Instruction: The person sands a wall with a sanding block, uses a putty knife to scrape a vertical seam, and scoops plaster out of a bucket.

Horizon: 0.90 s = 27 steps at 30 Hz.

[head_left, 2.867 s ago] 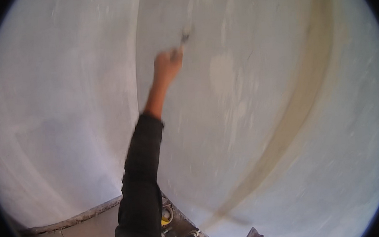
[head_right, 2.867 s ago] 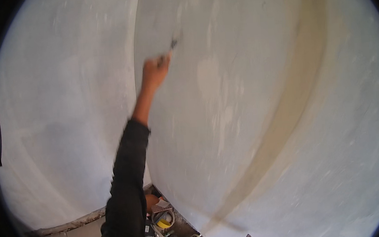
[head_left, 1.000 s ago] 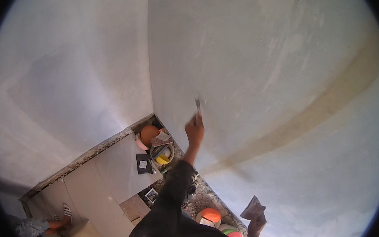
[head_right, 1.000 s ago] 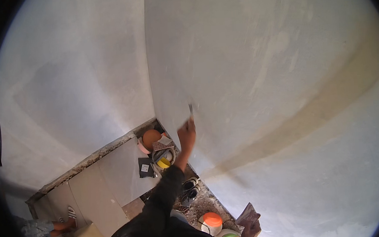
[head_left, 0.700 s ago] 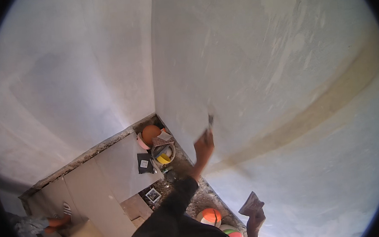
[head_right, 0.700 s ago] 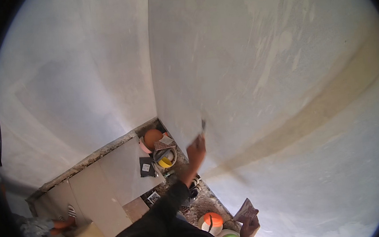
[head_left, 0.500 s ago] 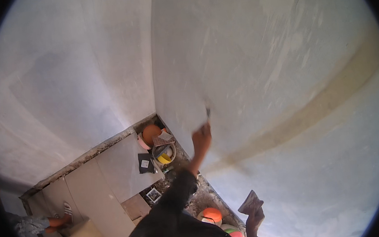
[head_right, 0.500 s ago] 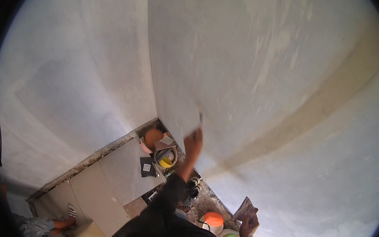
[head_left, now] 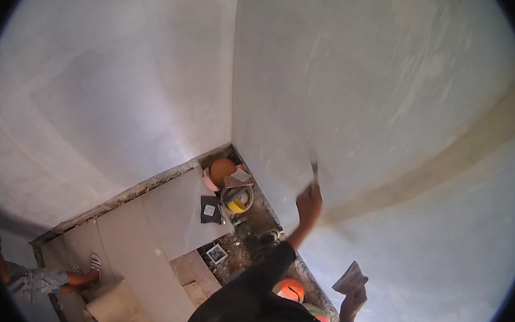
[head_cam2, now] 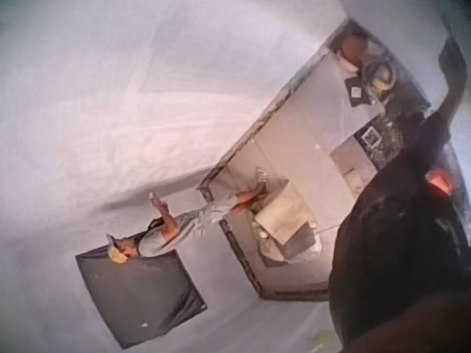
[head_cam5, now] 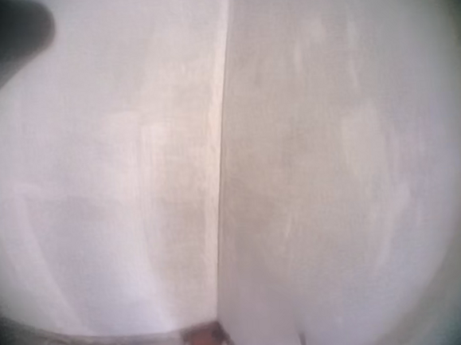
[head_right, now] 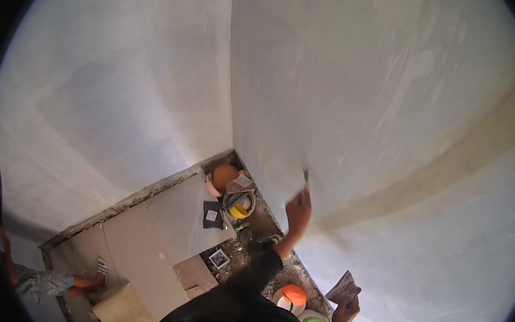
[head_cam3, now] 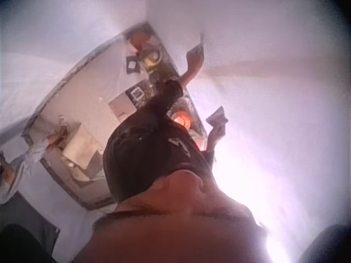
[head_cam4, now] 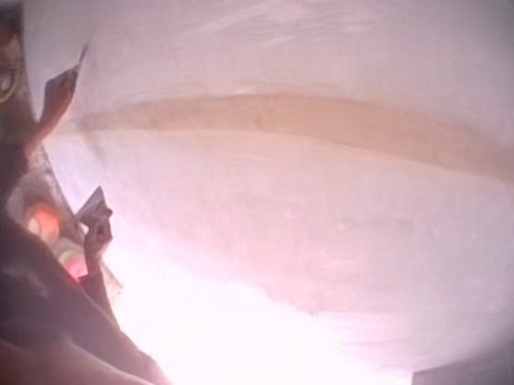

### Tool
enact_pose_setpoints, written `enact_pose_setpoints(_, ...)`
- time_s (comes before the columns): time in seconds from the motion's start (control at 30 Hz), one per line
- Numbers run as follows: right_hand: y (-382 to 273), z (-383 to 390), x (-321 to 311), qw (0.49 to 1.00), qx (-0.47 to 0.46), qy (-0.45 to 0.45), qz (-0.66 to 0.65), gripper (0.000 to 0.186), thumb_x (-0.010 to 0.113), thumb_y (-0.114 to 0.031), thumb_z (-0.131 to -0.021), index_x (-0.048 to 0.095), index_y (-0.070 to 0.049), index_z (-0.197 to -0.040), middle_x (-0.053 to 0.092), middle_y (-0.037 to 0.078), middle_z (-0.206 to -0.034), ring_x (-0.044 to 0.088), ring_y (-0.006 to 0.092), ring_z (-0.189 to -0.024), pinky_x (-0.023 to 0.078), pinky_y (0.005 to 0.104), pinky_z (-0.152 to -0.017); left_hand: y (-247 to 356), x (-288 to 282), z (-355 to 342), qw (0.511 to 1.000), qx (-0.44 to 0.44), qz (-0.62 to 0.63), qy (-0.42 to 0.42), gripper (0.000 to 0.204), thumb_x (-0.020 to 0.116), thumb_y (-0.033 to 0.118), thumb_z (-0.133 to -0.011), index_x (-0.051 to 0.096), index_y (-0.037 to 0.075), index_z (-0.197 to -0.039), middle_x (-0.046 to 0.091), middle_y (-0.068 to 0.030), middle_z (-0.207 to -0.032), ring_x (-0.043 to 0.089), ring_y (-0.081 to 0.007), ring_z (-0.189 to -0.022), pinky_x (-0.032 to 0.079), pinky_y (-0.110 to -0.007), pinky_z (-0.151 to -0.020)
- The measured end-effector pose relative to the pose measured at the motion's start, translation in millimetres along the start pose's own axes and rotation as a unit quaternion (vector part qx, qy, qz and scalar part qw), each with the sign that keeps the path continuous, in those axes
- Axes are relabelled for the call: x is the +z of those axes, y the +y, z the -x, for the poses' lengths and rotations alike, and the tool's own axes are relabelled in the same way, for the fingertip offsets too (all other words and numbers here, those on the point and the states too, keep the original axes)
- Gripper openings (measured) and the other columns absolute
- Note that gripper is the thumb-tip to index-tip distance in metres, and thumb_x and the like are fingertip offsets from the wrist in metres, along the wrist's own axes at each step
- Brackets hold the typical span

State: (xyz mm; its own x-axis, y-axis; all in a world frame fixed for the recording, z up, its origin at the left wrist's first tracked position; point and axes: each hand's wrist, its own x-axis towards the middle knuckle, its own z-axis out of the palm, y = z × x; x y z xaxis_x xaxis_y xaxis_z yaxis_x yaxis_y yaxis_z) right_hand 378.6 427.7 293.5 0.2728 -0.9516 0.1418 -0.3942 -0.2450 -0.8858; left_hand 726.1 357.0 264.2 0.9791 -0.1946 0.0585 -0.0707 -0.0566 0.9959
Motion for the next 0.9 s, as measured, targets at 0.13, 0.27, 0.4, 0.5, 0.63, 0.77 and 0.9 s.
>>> enact_pose_setpoints(0.13, 12.6, -3.4, -0.1, 1.0, -0.006, -0.011, 0.02, 0.028, 0.058, -0.017, -0.099, 0.067, 0.008, -0.11, 0.072, 0.009, -0.088, 0.064, 0.0146, -0.078, 0.052, 0.0328, -0.065, -10.0, -27.6, -115.6, 0.999, -0.024, 0.002, 0.031, 0.05, 0.054, 0.035, -0.105, 0.067, -0.003, -0.077, 0.062, -0.0245, -0.063, 0.065, -0.0377, -0.058, 0.042, -0.049, -0.05)
enact_pose_setpoints(0.27, 8.9, -2.7, 3.0, 1.0, 0.004, -0.013, 0.017, 0.027, 0.055, -0.008, -0.094, 0.068, 0.009, -0.11, 0.073, 0.012, -0.086, 0.068, 0.0162, -0.075, 0.053, 0.0324, -0.063, -30.9, -3.1, -17.3, 0.994, 0.009, -0.104, -0.018, 0.028, 0.057, 0.024, -0.104, 0.067, -0.001, -0.095, 0.072, -0.0223, -0.089, 0.07, -0.0435, -0.074, 0.055, -0.05, -0.063)
enact_pose_setpoints(0.4, -2.8, -3.3, 4.7, 1.0, 0.019, 0.003, -0.019, 0.026, 0.056, -0.009, -0.093, 0.07, 0.008, -0.108, 0.073, 0.01, -0.081, 0.067, 0.0144, -0.071, 0.051, 0.0309, -0.061, 6.8, -3.0, 94.8, 0.992, 0.006, 0.102, -0.08, 0.03, 0.059, 0.022, -0.103, 0.071, 0.0, -0.121, 0.072, -0.0241, -0.089, 0.076, -0.0318, -0.085, 0.058, -0.039, -0.074)
enact_pose_setpoints(0.5, 3.3, -1.5, -1.0, 1.0, -0.015, 0.012, 0.024, 0.025, 0.058, -0.011, -0.094, 0.069, 0.008, -0.106, 0.072, 0.01, -0.079, 0.065, 0.0131, -0.07, 0.049, 0.0307, -0.059, 47.6, -22.8, -3.5, 0.995, 0.077, 0.031, -0.057, 0.027, 0.057, 0.024, -0.105, 0.071, 0.001, -0.11, 0.062, -0.0197, -0.068, 0.057, -0.0224, -0.053, 0.046, -0.037, -0.052)
enact_pose_setpoints(0.63, 31.3, 5.5, -16.2, 0.996, 0.021, -0.054, 0.067, 0.03, 0.059, -0.022, -0.105, 0.069, 0.006, -0.114, 0.071, 0.007, -0.092, 0.062, 0.012, -0.084, 0.052, 0.0312, -0.071, 76.2, -37.8, -36.9, 0.991, 0.117, 0.058, -0.029, 0.025, 0.057, 0.023, -0.105, 0.068, 0.001, -0.101, 0.06, -0.0201, -0.067, 0.055, -0.0213, -0.052, 0.047, -0.038, -0.053)
enact_pose_setpoints(0.77, -5.1, -0.4, -0.5, 0.998, 0.021, -0.048, 0.016, 0.035, 0.061, -0.023, -0.104, 0.068, 0.006, -0.122, 0.071, 0.007, -0.097, 0.063, 0.012, -0.089, 0.052, 0.0302, -0.073, 41.8, -14.8, 22.8, 0.98, 0.163, 0.116, -0.015, 0.032, 0.064, 0.024, -0.1, 0.07, 0.001, -0.122, 0.068, -0.0232, -0.077, 0.07, -0.0291, -0.065, 0.053, -0.038, -0.059)
enact_pose_setpoints(0.9, 16.2, 3.1, -14.4, 0.998, 0.025, -0.053, 0.012, 0.036, 0.063, -0.024, -0.103, 0.068, 0.006, -0.123, 0.072, 0.006, -0.099, 0.063, 0.0112, -0.089, 0.052, 0.0291, -0.073, 127.8, -34.8, -77.0, 0.991, 0.089, 0.026, -0.093, 0.029, 0.064, 0.024, -0.1, 0.071, 0.001, -0.117, 0.065, -0.023, -0.073, 0.066, -0.0296, -0.06, 0.051, -0.039, -0.056)
